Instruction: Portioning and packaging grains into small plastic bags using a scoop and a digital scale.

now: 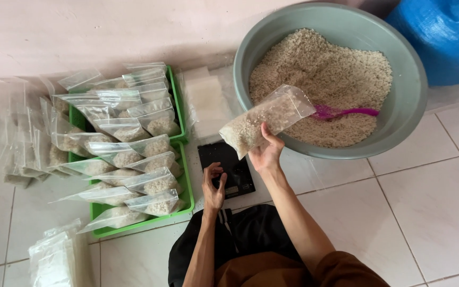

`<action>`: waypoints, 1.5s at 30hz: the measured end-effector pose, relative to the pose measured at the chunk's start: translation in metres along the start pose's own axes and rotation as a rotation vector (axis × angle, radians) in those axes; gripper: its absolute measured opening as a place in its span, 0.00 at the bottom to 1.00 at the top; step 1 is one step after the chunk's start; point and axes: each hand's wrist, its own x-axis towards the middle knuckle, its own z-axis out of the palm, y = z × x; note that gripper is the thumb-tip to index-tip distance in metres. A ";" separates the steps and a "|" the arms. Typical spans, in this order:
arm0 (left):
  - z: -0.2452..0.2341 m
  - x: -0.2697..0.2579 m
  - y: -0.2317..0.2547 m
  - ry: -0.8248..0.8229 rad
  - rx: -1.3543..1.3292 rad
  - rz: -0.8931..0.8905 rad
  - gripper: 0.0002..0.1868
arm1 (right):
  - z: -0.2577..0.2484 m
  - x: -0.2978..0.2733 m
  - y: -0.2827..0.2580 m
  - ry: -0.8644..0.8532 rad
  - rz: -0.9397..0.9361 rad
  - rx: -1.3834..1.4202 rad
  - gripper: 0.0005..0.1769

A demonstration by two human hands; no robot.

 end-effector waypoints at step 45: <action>-0.013 0.012 0.005 -0.028 -0.116 -0.004 0.55 | 0.016 -0.054 0.046 -0.924 -0.133 -1.022 0.73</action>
